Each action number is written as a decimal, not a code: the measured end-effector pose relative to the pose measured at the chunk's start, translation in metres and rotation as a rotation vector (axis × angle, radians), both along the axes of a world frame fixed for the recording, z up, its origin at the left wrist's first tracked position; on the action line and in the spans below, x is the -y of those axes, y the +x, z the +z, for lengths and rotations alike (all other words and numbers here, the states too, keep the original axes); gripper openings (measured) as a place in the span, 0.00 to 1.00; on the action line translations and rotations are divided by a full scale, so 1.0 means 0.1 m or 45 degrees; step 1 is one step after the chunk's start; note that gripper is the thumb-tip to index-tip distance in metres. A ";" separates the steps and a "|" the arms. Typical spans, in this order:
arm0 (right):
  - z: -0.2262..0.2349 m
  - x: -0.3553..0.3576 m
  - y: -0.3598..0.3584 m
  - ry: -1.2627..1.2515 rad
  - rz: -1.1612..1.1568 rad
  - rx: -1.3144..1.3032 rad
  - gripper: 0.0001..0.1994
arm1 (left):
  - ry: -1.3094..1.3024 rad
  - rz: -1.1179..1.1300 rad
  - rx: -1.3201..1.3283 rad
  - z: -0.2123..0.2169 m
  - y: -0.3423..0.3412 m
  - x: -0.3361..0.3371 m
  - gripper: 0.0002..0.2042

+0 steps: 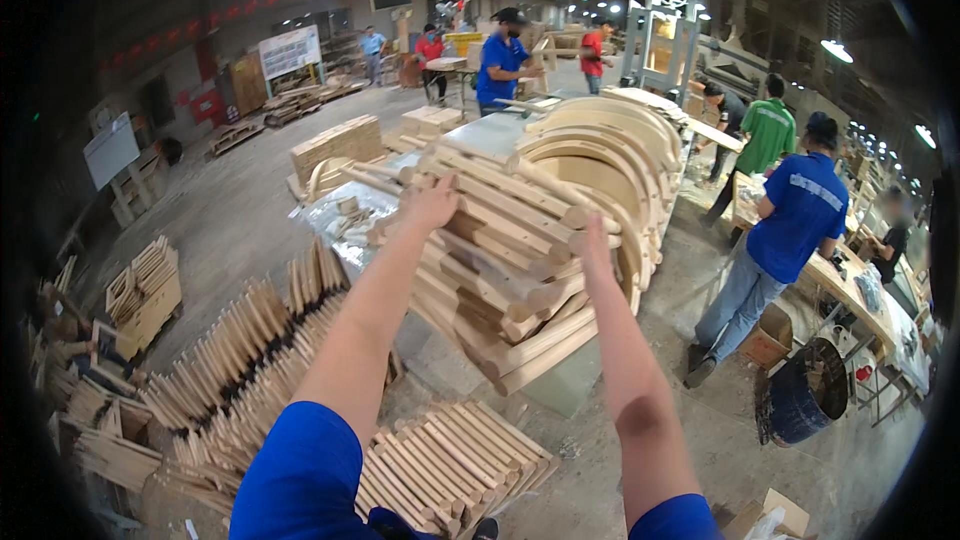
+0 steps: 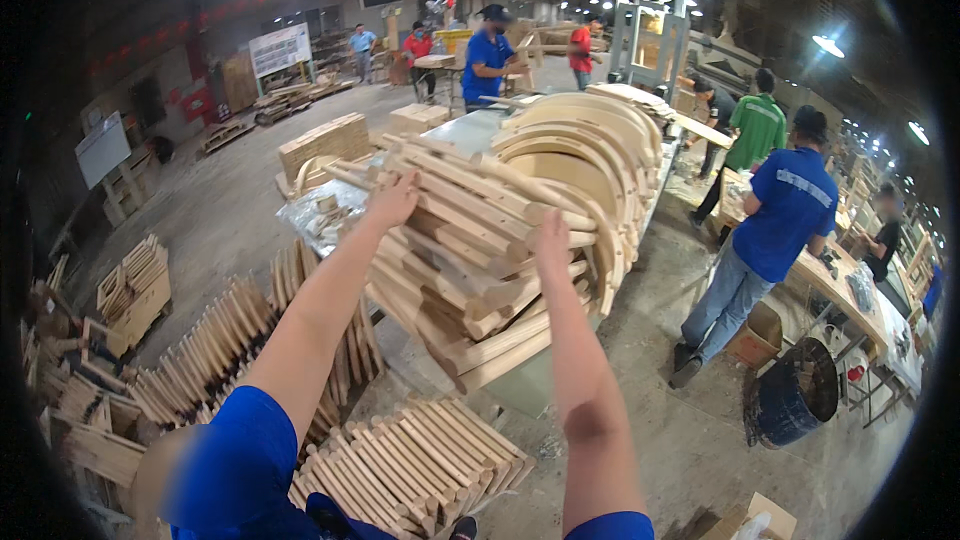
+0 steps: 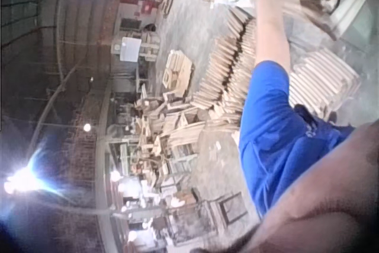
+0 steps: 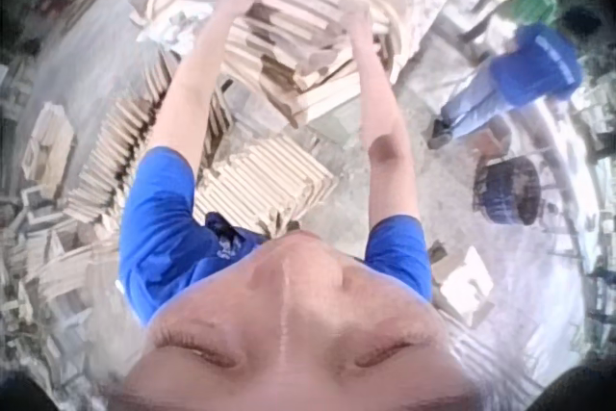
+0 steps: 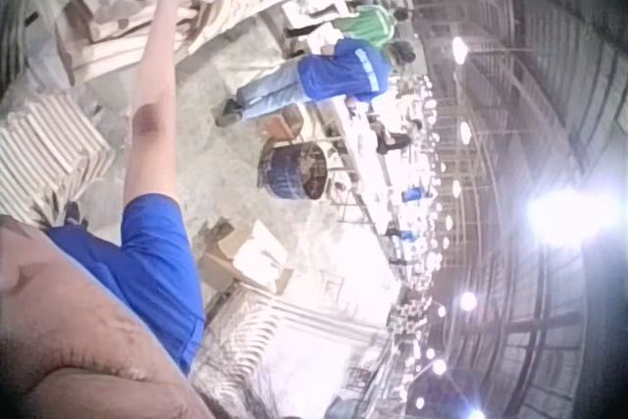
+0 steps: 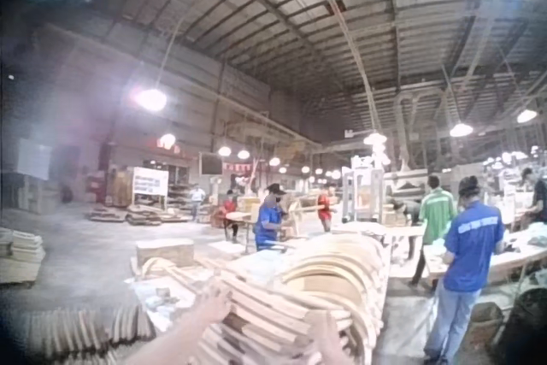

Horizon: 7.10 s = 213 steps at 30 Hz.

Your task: The person assembles wooden chair frames in a factory setting. They pick up curved wooden backrests and attach them to rectangular frames, then apply a yellowish liquid to the joints using a small brush. The person stacks the assembled frames and moves them to a designated area.

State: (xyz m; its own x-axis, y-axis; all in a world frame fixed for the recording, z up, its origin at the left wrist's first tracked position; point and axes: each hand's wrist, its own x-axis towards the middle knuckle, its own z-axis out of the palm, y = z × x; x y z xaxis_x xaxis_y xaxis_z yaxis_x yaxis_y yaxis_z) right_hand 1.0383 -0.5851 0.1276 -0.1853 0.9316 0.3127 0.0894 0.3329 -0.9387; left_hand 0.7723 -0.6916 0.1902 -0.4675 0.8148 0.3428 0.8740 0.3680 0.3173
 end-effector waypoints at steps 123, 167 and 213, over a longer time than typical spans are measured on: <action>-1.16 9.43 3.79 -0.666 -0.593 -0.655 0.38 | -0.248 -0.781 2.044 -1.52 2.03 7.78 0.40; 1.15 -0.91 0.19 -0.080 0.289 -0.168 0.23 | 0.002 0.029 -0.159 0.14 0.29 -0.15 0.34; -4.19 11.26 1.42 -2.593 0.046 -0.126 0.34 | -0.757 0.432 0.809 -5.02 -0.88 10.57 0.17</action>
